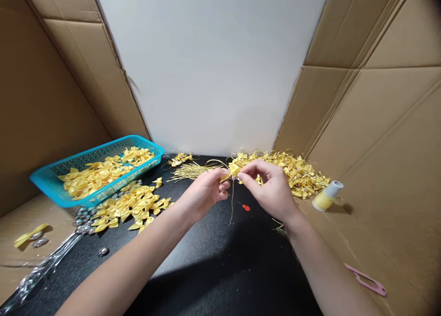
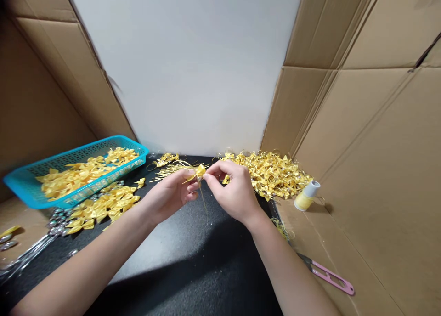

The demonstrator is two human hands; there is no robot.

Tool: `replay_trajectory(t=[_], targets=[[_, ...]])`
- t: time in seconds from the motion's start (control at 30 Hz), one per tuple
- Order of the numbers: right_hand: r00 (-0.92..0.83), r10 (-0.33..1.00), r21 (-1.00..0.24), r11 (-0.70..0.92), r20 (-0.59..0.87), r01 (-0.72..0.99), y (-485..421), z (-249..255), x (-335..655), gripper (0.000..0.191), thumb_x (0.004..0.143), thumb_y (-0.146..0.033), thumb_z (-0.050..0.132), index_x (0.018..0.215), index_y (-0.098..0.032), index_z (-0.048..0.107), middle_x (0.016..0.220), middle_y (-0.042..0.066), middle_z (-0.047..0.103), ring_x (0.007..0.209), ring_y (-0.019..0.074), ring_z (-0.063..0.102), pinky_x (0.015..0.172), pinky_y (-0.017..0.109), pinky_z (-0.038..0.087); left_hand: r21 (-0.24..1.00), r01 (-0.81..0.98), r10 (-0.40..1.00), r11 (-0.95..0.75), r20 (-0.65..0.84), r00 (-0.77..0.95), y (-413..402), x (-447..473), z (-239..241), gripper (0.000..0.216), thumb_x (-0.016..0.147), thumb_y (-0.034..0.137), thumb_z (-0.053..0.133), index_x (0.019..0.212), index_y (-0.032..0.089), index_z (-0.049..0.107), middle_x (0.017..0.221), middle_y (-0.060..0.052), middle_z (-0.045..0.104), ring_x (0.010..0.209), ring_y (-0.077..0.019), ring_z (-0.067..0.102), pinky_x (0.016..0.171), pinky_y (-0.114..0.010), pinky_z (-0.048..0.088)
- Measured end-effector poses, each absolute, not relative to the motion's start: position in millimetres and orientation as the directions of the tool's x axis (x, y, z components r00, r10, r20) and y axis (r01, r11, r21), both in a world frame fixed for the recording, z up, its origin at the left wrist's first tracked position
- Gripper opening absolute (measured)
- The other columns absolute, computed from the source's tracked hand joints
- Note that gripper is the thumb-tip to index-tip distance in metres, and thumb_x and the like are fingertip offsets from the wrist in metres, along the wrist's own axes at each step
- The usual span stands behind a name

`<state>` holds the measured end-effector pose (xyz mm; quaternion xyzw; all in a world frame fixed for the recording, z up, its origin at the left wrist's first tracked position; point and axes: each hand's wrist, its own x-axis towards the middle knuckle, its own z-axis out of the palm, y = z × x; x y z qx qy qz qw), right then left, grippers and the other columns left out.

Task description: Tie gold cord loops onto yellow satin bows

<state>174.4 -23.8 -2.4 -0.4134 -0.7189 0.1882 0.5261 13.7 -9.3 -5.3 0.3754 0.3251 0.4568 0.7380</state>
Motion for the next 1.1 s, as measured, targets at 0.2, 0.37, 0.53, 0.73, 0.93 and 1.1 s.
replay_trajectory(t=[0.2, 0.37, 0.53, 0.73, 0.93, 1.1], targets=[[-0.117, 0.787, -0.696, 0.596, 0.606, 0.401, -25, -1, 176, 0.01, 0.081, -0.019, 0.062, 0.071, -0.02, 0.064, 0.069, -0.001, 0.063, 0.064, 0.0114, 0.055, 0.064, 0.028, 0.045, 0.845, -0.441, 0.92, 0.302, -0.138, 0.366, -10, 14, -4, 0.027, 0.062, 0.024, 0.072, 0.068, 0.015, 0.048, 0.066, 0.006, 0.038, 0.054, -0.0046, 0.035, 0.047, -0.017, 0.028], [-0.155, 0.736, -0.599, 0.638, 0.659, 0.484, -26, 1, 177, 0.012, 0.081, -0.015, 0.062, 0.071, -0.02, 0.063, 0.068, -0.002, 0.062, 0.066, 0.0112, 0.056, 0.065, 0.027, 0.045, 0.874, -0.404, 0.933, 0.269, -0.133, 0.334, -9, 15, -5, 0.024, 0.063, 0.024, 0.07, 0.066, 0.015, 0.049, 0.064, 0.006, 0.037, 0.054, -0.0048, 0.033, 0.046, -0.017, 0.025], [-0.179, 0.684, -0.511, 0.67, 0.707, 0.539, -27, 2, 176, 0.014, 0.08, -0.01, 0.061, 0.07, -0.02, 0.062, 0.065, -0.003, 0.06, 0.067, 0.0115, 0.054, 0.065, 0.027, 0.044, 0.894, -0.372, 0.947, 0.248, -0.142, 0.289, -9, 15, -6, 0.023, 0.061, 0.024, 0.07, 0.066, 0.015, 0.049, 0.064, 0.006, 0.036, 0.054, -0.0046, 0.032, 0.046, -0.016, 0.025], [-0.178, 0.685, -0.512, 0.668, 0.707, 0.54, -26, -1, 174, 0.015, 0.081, -0.011, 0.061, 0.069, -0.02, 0.061, 0.065, -0.003, 0.06, 0.068, 0.0117, 0.053, 0.066, 0.027, 0.043, 0.891, -0.377, 0.95, 0.253, -0.155, 0.273, -9, 15, -5, 0.025, 0.06, 0.024, 0.07, 0.066, 0.015, 0.047, 0.064, 0.006, 0.036, 0.054, -0.0043, 0.034, 0.045, -0.016, 0.027], [-0.119, 0.734, -0.609, 0.632, 0.669, 0.479, -22, -7, 172, 0.013, 0.082, -0.015, 0.062, 0.07, -0.02, 0.062, 0.066, -0.002, 0.06, 0.066, 0.0115, 0.053, 0.066, 0.028, 0.044, 0.869, -0.418, 0.946, 0.267, -0.154, 0.283, -10, 16, -6, 0.025, 0.059, 0.024, 0.072, 0.068, 0.014, 0.051, 0.067, 0.005, 0.039, 0.053, -0.0034, 0.034, 0.045, -0.016, 0.028], [-0.09, 0.802, -0.733, 0.58, 0.591, 0.356, -18, -10, 172, 0.009, 0.082, -0.021, 0.063, 0.073, -0.02, 0.064, 0.071, 0.0, 0.064, 0.066, 0.0123, 0.056, 0.065, 0.029, 0.045, 0.82, -0.494, 0.938, 0.288, -0.137, 0.318, -11, 18, -7, 0.026, 0.058, 0.025, 0.074, 0.068, 0.014, 0.052, 0.067, 0.005, 0.042, 0.053, -0.0033, 0.035, 0.045, -0.016, 0.03]])
